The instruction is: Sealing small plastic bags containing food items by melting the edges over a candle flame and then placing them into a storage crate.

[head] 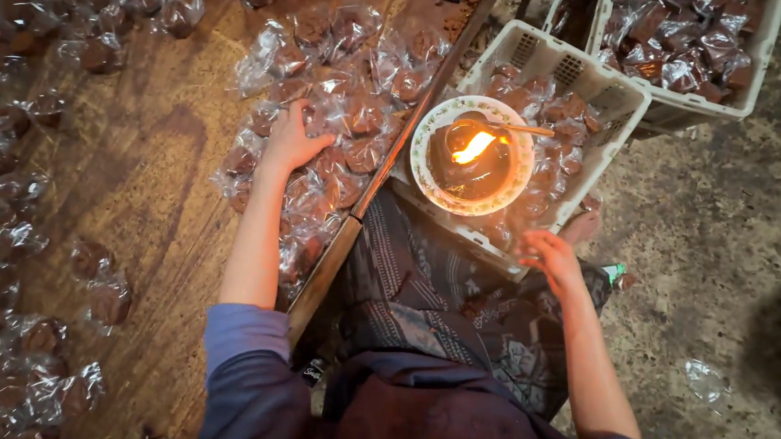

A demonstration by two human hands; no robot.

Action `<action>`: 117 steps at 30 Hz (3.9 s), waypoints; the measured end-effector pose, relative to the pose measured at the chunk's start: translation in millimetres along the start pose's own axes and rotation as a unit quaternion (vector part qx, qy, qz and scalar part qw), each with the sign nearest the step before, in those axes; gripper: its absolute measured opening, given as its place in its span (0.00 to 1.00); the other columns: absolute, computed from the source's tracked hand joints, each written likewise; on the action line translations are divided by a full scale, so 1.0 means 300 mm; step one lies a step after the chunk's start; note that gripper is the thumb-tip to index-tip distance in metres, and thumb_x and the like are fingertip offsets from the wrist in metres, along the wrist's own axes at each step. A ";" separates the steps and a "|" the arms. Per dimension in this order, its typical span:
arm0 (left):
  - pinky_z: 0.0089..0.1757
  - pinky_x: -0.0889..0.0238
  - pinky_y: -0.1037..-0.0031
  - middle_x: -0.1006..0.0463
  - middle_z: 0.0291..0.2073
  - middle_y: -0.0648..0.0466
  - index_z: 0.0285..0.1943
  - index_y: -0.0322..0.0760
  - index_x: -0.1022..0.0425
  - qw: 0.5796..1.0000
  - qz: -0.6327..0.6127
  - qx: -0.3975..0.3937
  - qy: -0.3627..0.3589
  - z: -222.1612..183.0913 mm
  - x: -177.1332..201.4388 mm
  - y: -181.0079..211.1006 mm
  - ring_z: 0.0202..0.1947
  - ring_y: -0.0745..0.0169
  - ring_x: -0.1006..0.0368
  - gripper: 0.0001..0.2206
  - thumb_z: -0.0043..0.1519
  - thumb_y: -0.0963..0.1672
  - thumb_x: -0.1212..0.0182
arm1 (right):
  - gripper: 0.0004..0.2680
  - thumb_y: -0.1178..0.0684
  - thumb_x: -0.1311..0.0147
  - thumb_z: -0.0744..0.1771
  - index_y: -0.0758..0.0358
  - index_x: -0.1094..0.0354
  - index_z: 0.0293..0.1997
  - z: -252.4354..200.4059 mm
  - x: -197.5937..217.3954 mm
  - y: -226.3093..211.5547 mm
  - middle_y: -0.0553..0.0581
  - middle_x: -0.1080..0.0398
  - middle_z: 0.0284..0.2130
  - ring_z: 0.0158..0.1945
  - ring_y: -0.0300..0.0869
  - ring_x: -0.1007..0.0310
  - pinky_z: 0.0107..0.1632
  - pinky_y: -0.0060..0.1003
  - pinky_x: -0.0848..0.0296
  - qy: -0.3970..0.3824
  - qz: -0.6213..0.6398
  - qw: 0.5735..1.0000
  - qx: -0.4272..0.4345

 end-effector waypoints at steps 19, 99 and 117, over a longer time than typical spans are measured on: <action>0.58 0.39 0.51 0.30 0.55 0.38 0.59 0.39 0.27 0.963 -0.181 -0.002 0.199 -0.078 -0.038 0.149 0.58 0.35 0.31 0.27 0.54 0.52 0.25 | 0.14 0.34 0.36 0.67 0.36 0.26 0.56 0.542 0.374 -0.087 0.51 0.24 0.44 0.52 0.47 0.26 0.53 0.48 0.28 0.164 -0.301 0.933 0.112; 0.50 0.28 0.59 0.33 0.47 0.54 0.44 0.42 0.29 0.901 -0.349 -0.221 0.134 -0.611 -0.348 0.630 0.48 0.45 0.26 0.11 0.61 0.33 0.43 | 0.11 0.52 0.30 0.63 0.63 0.30 0.25 -0.148 -0.590 -0.415 0.54 0.40 0.18 0.29 0.39 0.39 0.30 0.30 0.40 0.074 -0.019 0.993 0.095; 0.52 0.36 0.55 0.29 0.42 0.40 0.53 0.32 0.28 0.919 -0.246 -0.245 0.189 -0.522 0.013 0.444 0.47 0.36 0.29 0.08 0.67 0.39 0.45 | 0.14 0.61 0.47 0.69 0.55 0.36 0.61 0.033 0.128 -0.222 0.55 0.27 0.33 0.25 0.35 0.31 0.22 0.24 0.29 0.155 -0.051 0.977 0.134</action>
Point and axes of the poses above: each hand's wrist, its own z-axis towards the middle knuckle, its own x-axis out of the back of the hand, y = z × x, the point moved 6 cm from there along z, towards the middle knuckle
